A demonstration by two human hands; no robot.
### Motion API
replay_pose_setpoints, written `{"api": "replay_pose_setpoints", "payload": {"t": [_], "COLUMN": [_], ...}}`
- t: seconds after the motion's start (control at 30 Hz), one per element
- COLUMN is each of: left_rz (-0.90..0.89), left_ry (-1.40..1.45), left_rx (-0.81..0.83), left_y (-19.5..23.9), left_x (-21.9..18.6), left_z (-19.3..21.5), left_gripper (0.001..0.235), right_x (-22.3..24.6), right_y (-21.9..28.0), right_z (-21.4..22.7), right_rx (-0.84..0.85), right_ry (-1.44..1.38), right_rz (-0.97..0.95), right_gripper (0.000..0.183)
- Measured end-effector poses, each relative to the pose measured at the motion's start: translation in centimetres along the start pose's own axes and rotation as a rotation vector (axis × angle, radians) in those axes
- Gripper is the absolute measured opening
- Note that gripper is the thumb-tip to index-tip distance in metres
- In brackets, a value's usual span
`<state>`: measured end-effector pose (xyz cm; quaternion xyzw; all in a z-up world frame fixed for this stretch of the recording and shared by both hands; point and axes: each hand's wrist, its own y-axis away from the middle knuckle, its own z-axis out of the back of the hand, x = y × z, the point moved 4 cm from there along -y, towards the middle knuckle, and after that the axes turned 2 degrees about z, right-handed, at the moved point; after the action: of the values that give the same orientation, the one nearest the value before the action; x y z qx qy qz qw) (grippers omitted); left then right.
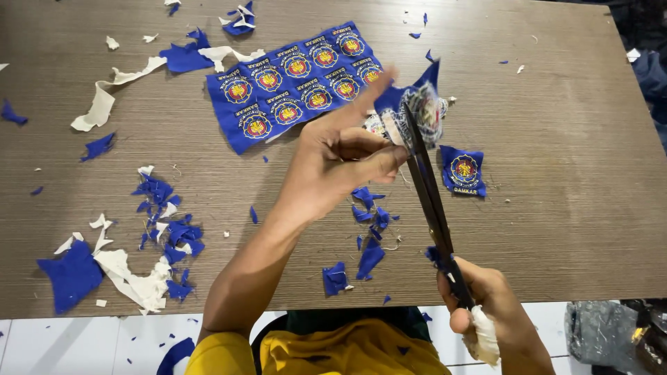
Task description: Trimming excess fabric from embroidered patches using scissors
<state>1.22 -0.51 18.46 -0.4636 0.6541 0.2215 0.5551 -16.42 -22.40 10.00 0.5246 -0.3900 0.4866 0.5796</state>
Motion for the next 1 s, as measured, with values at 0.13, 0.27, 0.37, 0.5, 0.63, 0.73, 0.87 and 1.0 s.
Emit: {"api": "replay_pose_setpoints", "payload": {"t": [0.13, 0.27, 0.37, 0.5, 0.63, 0.73, 0.87, 1.0], "left_rz": [0.081, 0.102, 0.097, 0.075, 0.024, 0.068, 0.053, 0.054], "left_ry": [0.023, 0.006, 0.009, 0.078, 0.081, 0.104, 0.107, 0.115], "left_rx": [-0.001, -0.031, -0.039, -0.023, -0.001, -0.026, -0.032, -0.047], "left_y": [0.3, 0.3, 0.2, 0.2, 0.2, 0.2, 0.1, 0.0], "left_x": [-1.5, -1.9, -1.7, -1.1, -0.9, -0.6, -0.1, 0.3], "left_z": [-0.4, -0.5, -0.6, -0.7, -0.8, -1.0, -1.0, -1.0], "left_gripper": [0.104, 0.112, 0.114, 0.115, 0.116, 0.113, 0.111, 0.110], "right_x": [-0.6, -0.1, 0.4, 1.1, 1.5, 2.7, 1.7, 2.8], "right_y": [0.0, -0.1, -0.1, 0.2, 0.0, -0.2, 0.0, 0.0], "right_z": [0.2, 0.3, -0.1, -0.7, -0.9, -1.4, -1.4, -1.8], "right_rx": [-0.034, -0.014, 0.001, -0.034, -0.042, 0.052, -0.041, -0.038], "right_ry": [0.000, 0.047, 0.069, 0.025, 0.015, 0.259, 0.011, 0.061], "right_rz": [0.003, 0.053, 0.110, 0.016, 0.029, 0.234, 0.130, 0.152], "right_gripper": [0.072, 0.075, 0.080, 0.085, 0.094, 0.089, 0.087, 0.085]}}
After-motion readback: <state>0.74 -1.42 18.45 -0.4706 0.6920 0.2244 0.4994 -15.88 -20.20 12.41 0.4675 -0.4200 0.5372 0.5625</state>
